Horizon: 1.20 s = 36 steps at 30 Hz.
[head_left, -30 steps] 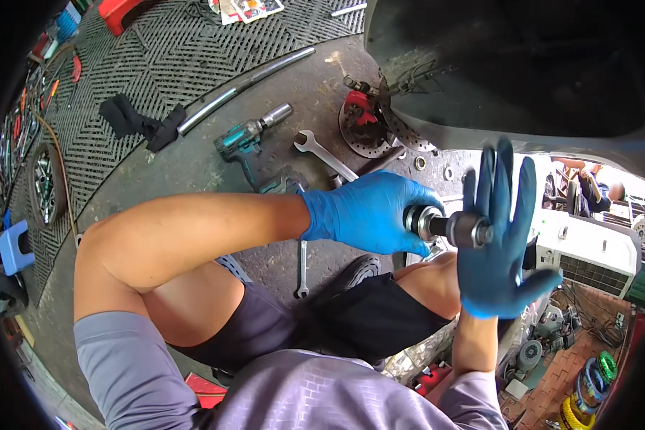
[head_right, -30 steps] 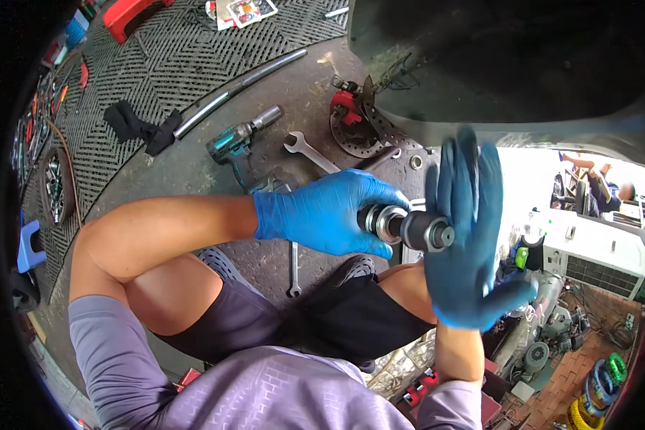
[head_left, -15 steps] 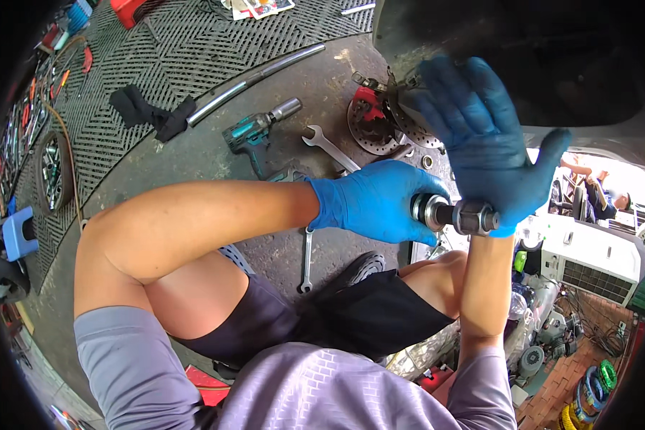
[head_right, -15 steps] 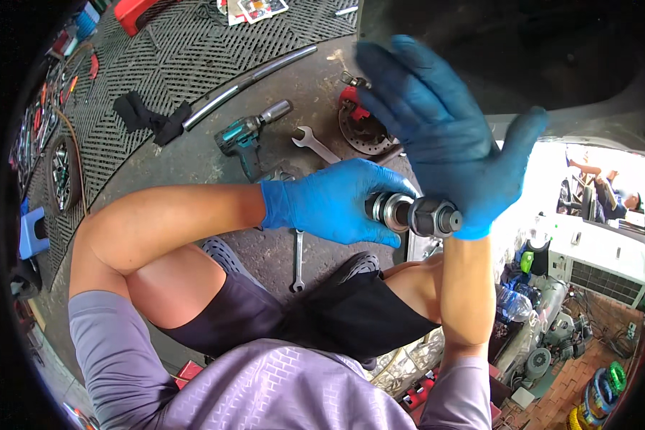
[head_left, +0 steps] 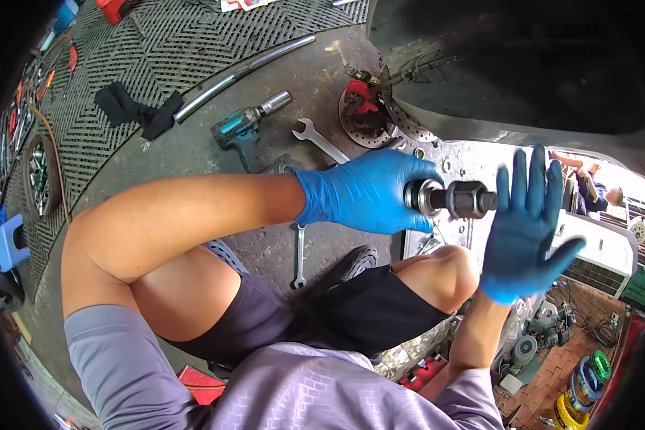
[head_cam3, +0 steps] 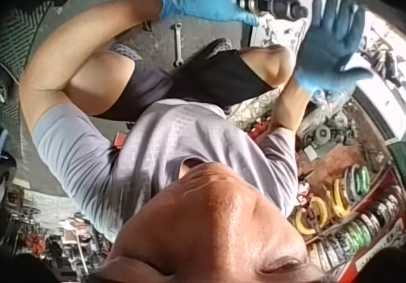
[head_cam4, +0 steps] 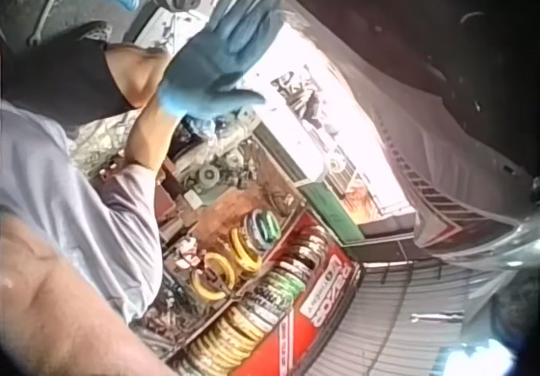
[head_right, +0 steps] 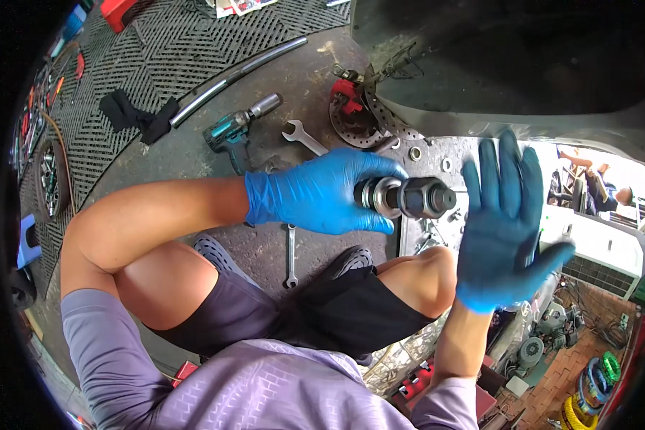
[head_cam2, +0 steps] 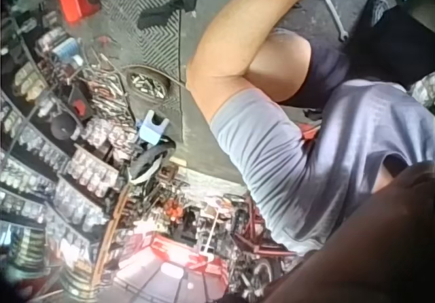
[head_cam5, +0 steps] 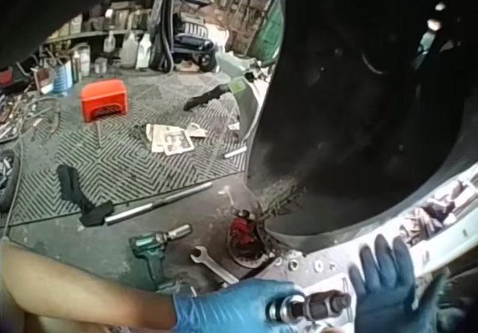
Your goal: Repairing and cleaning the front suspension and fender area of a scooter.
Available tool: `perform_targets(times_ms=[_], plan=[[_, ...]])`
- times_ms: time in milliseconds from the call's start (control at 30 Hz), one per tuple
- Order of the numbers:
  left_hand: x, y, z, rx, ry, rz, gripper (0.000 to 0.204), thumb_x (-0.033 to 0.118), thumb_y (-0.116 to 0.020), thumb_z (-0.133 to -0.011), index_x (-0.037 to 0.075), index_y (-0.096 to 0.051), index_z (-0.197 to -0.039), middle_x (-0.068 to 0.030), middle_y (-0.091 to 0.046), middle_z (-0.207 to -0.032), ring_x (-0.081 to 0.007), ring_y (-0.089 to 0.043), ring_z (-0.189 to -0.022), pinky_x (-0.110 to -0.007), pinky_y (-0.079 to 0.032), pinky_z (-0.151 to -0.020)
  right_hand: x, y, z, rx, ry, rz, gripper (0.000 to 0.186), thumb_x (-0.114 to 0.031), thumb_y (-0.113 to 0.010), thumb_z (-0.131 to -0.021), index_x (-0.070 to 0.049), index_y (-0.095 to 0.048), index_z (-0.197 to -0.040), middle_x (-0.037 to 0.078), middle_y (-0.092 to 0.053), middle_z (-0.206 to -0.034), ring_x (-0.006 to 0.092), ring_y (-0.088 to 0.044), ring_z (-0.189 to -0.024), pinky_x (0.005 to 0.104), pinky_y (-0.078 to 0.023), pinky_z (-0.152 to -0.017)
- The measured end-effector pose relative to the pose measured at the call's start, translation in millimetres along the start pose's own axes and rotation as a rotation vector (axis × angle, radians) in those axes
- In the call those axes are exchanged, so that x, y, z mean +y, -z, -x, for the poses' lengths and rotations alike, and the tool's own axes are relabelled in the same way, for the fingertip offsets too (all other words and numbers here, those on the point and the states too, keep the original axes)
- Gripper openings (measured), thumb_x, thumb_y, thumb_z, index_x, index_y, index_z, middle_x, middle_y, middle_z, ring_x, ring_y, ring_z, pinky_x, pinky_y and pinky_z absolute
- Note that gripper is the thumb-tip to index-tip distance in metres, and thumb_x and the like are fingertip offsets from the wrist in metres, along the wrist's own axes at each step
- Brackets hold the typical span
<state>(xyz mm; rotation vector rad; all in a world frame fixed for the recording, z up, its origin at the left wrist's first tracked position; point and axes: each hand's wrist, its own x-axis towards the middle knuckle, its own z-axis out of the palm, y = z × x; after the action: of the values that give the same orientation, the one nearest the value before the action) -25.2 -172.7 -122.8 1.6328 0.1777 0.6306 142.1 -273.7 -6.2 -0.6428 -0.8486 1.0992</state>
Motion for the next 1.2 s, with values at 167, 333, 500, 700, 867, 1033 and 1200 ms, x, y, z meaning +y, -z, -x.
perform_targets(times_ms=[167,333,500,700,867,1033,1200], plan=[[6,-10,2,-0.047,0.004,0.017,0.039,0.025,-0.079,-0.074,0.006,-0.066,-0.106,-0.0162,-0.069,-0.094,-0.0301,-0.067,-0.088,-0.039,-0.052,-0.080,55,-22,-73,-0.165,-0.357,0.002,0.097,-0.073,-0.022,-0.093,0.006,-0.021,-0.150,0.031,-0.017,-0.155,0.0398,-0.015,-0.147,0.0537,-0.010,-0.120],[4,-10,-1,-0.090,0.023,0.004,0.037,0.029,-0.077,-0.074,0.007,-0.068,-0.102,-0.0176,-0.069,-0.095,-0.0344,-0.067,-0.091,-0.041,-0.052,-0.082,64,-32,-59,-0.193,-0.328,-0.037,0.102,-0.077,-0.020,-0.090,0.005,-0.017,-0.151,0.031,-0.013,-0.157,0.0402,-0.013,-0.148,0.0536,-0.007,-0.120],[3,-6,2,-0.112,0.033,-0.051,0.037,0.029,-0.077,-0.074,0.007,-0.068,-0.102,-0.0174,-0.069,-0.096,-0.0340,-0.067,-0.091,-0.040,-0.052,-0.082,49,-22,6,-0.022,-0.136,0.190,0.111,-0.084,-0.022,-0.085,0.004,-0.011,-0.153,0.029,-0.011,-0.158,0.0376,-0.015,-0.148,0.0516,-0.005,-0.119],[3,-3,1,-0.009,-0.007,0.010,0.042,0.022,-0.082,-0.071,0.005,-0.066,-0.106,-0.0169,-0.068,-0.095,-0.0301,-0.067,-0.088,-0.039,-0.052,-0.080,-7,36,48,-0.217,-0.139,0.465,0.108,-0.080,-0.025,-0.087,0.005,-0.013,-0.152,0.029,-0.015,-0.157,0.0371,-0.017,-0.148,0.0500,-0.008,-0.120],[5,-8,-1,-0.024,-0.010,-0.016,0.045,0.017,-0.084,-0.071,0.004,-0.064,-0.109,-0.0162,-0.068,-0.095,-0.0267,-0.066,-0.086,-0.038,-0.052,-0.079,-3,21,-3,0.250,-0.094,0.410,0.097,-0.071,-0.024,-0.094,0.007,-0.016,-0.151,0.030,-0.021,-0.155,0.0406,-0.022,-0.145,0.0520,-0.014,-0.120],[5,-15,-3,-0.031,-0.031,0.030,0.033,0.026,-0.077,-0.074,0.004,-0.068,-0.097,-0.0195,-0.068,-0.091,-0.0358,-0.067,-0.084,-0.041,-0.052,-0.078,45,-19,-55,-0.100,-0.265,-0.078,0.099,-0.073,-0.021,-0.093,0.007,-0.014,-0.151,0.031,-0.020,-0.155,0.0415,-0.017,-0.146,0.0541,-0.011,-0.120],[-2,-9,-4,-0.067,-0.069,-0.006,0.045,0.017,-0.083,-0.073,0.001,-0.064,-0.110,-0.0156,-0.068,-0.095,-0.0229,-0.066,-0.087,-0.037,-0.052,-0.079,47,-24,-38,-0.158,-0.198,0.065,0.108,-0.080,-0.021,-0.088,0.006,-0.007,-0.152,0.030,-0.014,-0.157,0.0393,-0.013,-0.148,0.0527,-0.008,-0.120]])
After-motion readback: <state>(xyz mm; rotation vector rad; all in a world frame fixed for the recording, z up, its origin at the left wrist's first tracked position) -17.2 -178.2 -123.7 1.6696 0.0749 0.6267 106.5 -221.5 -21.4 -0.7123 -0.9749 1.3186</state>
